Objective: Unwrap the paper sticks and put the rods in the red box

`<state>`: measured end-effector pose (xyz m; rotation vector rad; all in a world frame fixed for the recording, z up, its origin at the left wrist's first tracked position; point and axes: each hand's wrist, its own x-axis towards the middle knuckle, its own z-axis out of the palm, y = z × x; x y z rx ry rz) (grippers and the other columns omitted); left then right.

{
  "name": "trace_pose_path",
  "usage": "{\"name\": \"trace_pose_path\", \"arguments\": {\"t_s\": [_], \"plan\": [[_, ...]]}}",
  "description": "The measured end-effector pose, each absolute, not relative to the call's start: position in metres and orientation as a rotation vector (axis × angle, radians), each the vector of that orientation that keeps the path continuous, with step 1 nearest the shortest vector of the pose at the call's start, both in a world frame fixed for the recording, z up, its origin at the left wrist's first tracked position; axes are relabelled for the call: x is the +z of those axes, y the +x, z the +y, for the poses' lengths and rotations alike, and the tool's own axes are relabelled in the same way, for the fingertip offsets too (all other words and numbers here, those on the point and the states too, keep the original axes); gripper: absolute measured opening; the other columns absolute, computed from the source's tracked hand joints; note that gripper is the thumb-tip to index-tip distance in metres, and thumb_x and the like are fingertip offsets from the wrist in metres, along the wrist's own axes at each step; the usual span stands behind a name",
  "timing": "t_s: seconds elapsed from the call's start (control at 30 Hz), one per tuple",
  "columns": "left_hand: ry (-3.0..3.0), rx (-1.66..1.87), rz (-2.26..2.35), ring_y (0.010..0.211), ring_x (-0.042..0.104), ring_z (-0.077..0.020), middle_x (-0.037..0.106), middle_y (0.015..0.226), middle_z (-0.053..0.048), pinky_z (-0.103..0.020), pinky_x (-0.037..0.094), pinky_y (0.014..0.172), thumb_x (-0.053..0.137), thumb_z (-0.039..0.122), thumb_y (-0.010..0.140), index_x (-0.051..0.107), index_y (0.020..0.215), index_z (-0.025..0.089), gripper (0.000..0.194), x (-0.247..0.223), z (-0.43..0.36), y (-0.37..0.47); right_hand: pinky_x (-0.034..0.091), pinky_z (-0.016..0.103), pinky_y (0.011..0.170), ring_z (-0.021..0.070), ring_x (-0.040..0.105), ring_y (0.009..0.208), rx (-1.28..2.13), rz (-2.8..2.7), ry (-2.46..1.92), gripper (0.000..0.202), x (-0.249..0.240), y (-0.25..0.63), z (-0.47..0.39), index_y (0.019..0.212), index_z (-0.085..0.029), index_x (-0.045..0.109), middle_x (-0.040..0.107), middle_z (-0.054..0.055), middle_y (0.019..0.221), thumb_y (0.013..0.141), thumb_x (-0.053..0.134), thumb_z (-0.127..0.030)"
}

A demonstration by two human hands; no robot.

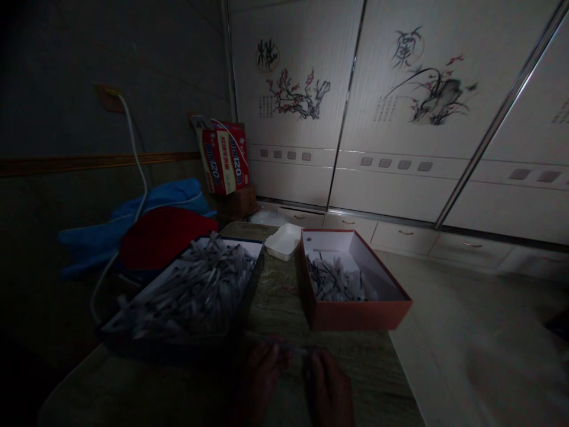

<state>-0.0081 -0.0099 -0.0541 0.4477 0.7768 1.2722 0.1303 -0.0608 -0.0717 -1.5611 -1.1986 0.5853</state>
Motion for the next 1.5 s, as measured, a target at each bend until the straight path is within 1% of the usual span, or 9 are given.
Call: {"name": "trace_pose_path", "arguments": {"t_s": [0.13, 0.27, 0.47, 0.63, 0.83, 1.07, 1.2, 1.37, 1.5], "plan": [[0.415, 1.265, 0.823, 0.066, 0.068, -0.0218, 0.069, 0.068, -0.002, -0.037, 0.054, 0.068, 0.087, 0.034, 0.042, 0.066, 0.066, 0.016, 0.037, -0.050, -0.010, -0.007, 0.048, 0.024, 0.073, 0.0187, 0.064, 0.082, 0.620, -1.112, -1.520, 0.034, -0.063, 0.123, -0.059, 0.096, -0.023, 0.064, 0.070, 0.004, 0.091, 0.084, 0.048, -0.051], [0.436, 1.270, 0.819, 0.067, 0.068, -0.0211, 0.069, 0.070, -0.002, -0.035, 0.054, 0.068, 0.086, 0.035, 0.046, 0.066, 0.068, 0.016, 0.035, -0.054, -0.011, -0.008, 0.049, 0.024, 0.067, 0.0195, 0.064, 0.072, 0.591, -1.153, -1.556, 0.041, -0.061, 0.124, -0.060, 0.084, -0.020, 0.067, 0.070, 0.006, 0.082, 0.078, 0.051, -0.058], [0.422, 1.257, 0.816, 0.067, 0.068, -0.0225, 0.070, 0.069, -0.004, -0.035, 0.054, 0.066, 0.086, 0.033, 0.045, 0.066, 0.068, 0.015, 0.036, -0.060, -0.009, -0.009, 0.047, 0.022, 0.073, 0.0189, 0.063, 0.080, 0.655, -1.184, -1.539, 0.036, -0.054, 0.123, -0.061, 0.093, -0.021, 0.064, 0.069, 0.004, 0.087, 0.083, 0.048, -0.052], [0.393, 1.262, 0.814, 0.069, 0.069, -0.0241, 0.070, 0.069, -0.004, -0.036, 0.055, 0.066, 0.087, 0.031, 0.044, 0.065, 0.068, 0.015, 0.036, -0.061, -0.008, -0.007, 0.048, 0.022, 0.067, 0.0189, 0.063, 0.074, 0.638, -1.173, -1.565, 0.039, -0.060, 0.124, -0.059, 0.083, -0.018, 0.065, 0.069, 0.006, 0.081, 0.082, 0.048, -0.053], [0.337, 1.278, 0.836, 0.066, 0.068, -0.0216, 0.069, 0.069, -0.002, -0.036, 0.056, 0.067, 0.088, 0.026, 0.041, 0.065, 0.064, 0.016, 0.034, -0.059, -0.008, -0.006, 0.048, 0.024, 0.076, 0.0205, 0.063, 0.087, 0.728, -1.153, -1.515, 0.040, -0.059, 0.125, -0.060, 0.103, -0.019, 0.063, 0.070, 0.007, 0.097, 0.083, 0.049, -0.050], [0.375, 1.275, 0.802, 0.068, 0.068, -0.0229, 0.069, 0.070, -0.004, -0.037, 0.054, 0.070, 0.086, 0.027, 0.045, 0.065, 0.065, 0.016, 0.031, -0.067, -0.006, -0.008, 0.048, 0.024, 0.061, 0.0172, 0.060, 0.060, 0.642, -1.157, -1.495, 0.038, -0.059, 0.125, -0.060, 0.076, -0.022, 0.068, 0.066, 0.003, 0.065, 0.079, 0.051, -0.056], [0.394, 1.274, 0.806, 0.067, 0.068, -0.0232, 0.070, 0.070, -0.004, -0.037, 0.054, 0.067, 0.086, 0.030, 0.044, 0.066, 0.068, 0.015, 0.034, -0.065, -0.007, -0.007, 0.047, 0.023, 0.061, 0.0172, 0.061, 0.066, 0.714, -1.138, -1.482, 0.035, -0.058, 0.121, -0.060, 0.093, -0.021, 0.064, 0.067, 0.003, 0.073, 0.083, 0.049, -0.051], [0.390, 1.287, 0.819, 0.071, 0.069, -0.0239, 0.070, 0.074, -0.004, -0.037, 0.055, 0.069, 0.085, 0.028, 0.048, 0.067, 0.069, 0.016, 0.030, -0.068, -0.008, -0.008, 0.047, 0.024, 0.059, 0.0175, 0.060, 0.060, 0.640, -1.161, -1.486, 0.039, -0.062, 0.124, -0.058, 0.072, -0.021, 0.065, 0.066, 0.004, 0.066, 0.080, 0.050, -0.056], [0.382, 1.286, 0.809, 0.070, 0.069, -0.0235, 0.071, 0.071, -0.003, -0.035, 0.057, 0.067, 0.086, 0.024, 0.042, 0.065, 0.063, 0.017, 0.031, -0.069, -0.006, -0.008, 0.048, 0.024, 0.070, 0.0193, 0.063, 0.077, 0.670, -1.125, -1.485, 0.034, -0.057, 0.124, -0.060, 0.093, -0.021, 0.066, 0.070, 0.005, 0.086, 0.080, 0.054, -0.050]]}}
